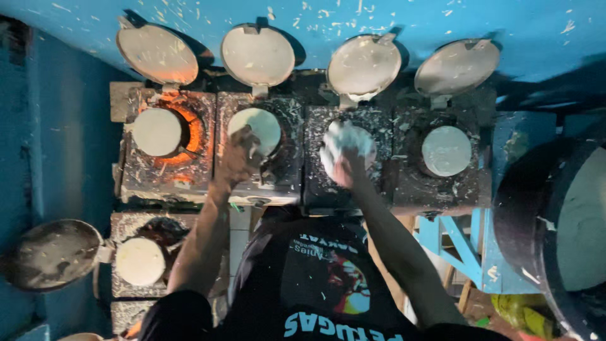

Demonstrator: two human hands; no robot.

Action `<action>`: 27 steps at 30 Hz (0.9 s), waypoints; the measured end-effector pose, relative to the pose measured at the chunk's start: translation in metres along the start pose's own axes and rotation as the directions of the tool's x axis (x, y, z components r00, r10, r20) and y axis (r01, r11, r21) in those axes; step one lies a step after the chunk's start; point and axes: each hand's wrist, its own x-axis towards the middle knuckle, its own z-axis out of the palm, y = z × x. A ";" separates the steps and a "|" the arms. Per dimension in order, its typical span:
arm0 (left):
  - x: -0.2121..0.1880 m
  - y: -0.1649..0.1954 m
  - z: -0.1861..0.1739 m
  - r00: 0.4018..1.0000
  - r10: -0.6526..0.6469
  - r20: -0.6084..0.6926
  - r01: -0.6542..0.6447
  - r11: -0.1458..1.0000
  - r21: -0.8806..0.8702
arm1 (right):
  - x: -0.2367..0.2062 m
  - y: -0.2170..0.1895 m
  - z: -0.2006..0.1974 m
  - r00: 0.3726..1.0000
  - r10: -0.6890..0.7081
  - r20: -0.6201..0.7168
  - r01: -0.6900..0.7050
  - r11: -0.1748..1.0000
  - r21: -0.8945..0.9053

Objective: The person cooks round flatbreads on a row of gas stoves with round griddles, pressing and turning the dough by hand and wiping the griddles with a cloth. They transfer cooked flatbreads into a woven basket and take more dough from a large basin.

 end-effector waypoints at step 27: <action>-0.018 -0.008 0.014 0.956 -0.130 0.263 0.074 0.975 0.212 | -0.013 -0.003 0.009 0.996 0.065 0.059 -0.067 0.997 0.027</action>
